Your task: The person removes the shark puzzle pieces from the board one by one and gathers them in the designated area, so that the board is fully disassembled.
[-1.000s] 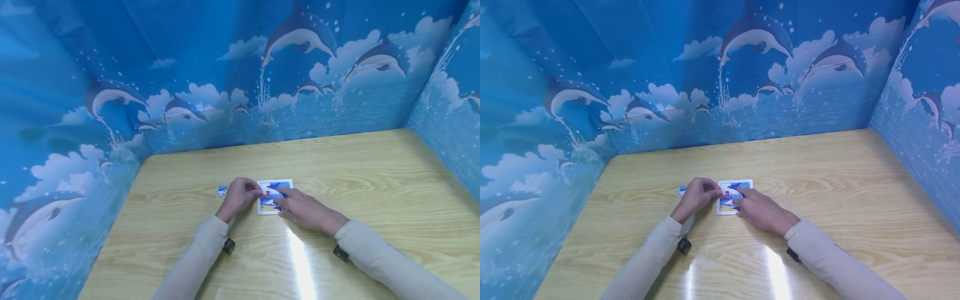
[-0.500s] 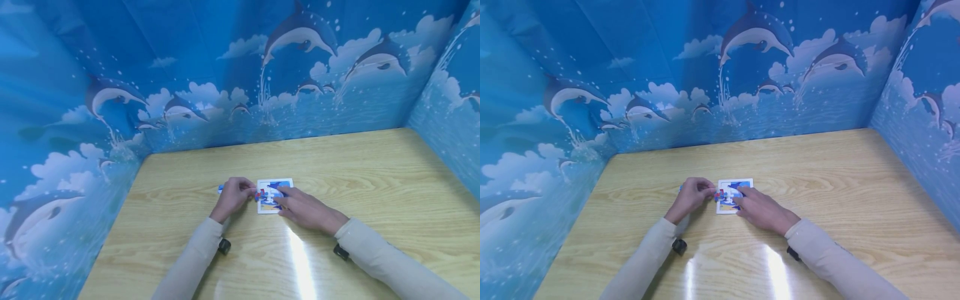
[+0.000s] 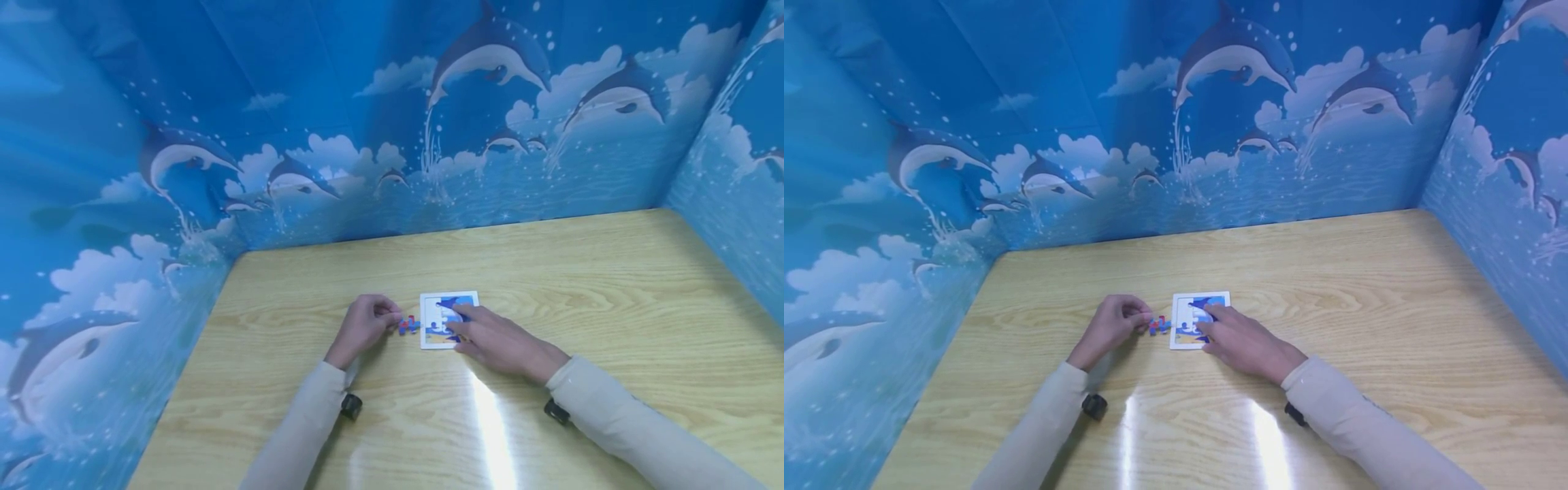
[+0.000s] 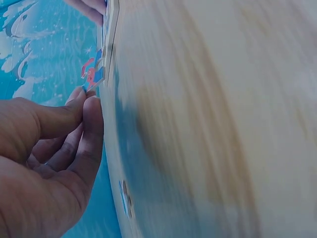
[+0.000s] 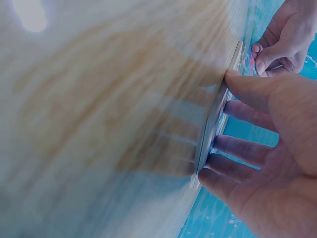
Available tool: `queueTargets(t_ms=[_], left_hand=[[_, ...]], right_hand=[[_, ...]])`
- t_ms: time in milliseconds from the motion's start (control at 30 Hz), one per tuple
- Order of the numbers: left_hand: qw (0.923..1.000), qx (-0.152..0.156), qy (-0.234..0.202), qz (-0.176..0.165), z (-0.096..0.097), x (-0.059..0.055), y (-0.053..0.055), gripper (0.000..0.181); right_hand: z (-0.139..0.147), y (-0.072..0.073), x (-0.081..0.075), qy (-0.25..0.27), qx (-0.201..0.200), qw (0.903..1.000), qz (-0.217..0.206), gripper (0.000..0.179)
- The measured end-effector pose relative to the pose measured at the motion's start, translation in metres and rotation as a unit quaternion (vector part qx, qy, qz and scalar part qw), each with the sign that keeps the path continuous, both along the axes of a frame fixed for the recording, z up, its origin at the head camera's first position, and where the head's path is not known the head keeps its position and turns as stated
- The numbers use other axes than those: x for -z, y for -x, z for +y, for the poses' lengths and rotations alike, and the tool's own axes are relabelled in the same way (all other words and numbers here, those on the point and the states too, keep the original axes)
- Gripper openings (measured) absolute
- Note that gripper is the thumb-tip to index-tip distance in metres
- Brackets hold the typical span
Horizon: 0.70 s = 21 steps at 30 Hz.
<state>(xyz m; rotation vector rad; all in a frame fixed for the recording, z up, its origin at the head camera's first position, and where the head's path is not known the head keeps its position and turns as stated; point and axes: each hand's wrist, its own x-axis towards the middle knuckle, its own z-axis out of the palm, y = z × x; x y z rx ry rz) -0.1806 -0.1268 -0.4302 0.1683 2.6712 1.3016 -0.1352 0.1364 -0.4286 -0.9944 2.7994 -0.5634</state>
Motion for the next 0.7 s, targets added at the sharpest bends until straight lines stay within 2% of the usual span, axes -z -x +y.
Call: queueTargets(t_ms=[700], left_hand=[[0.9999,0.013,-0.003,0.001,-0.042,-0.007,-0.003,0.005]], right_hand=[[0.001,0.0,0.001,0.006,-0.005,1.0,0.001,0.045]])
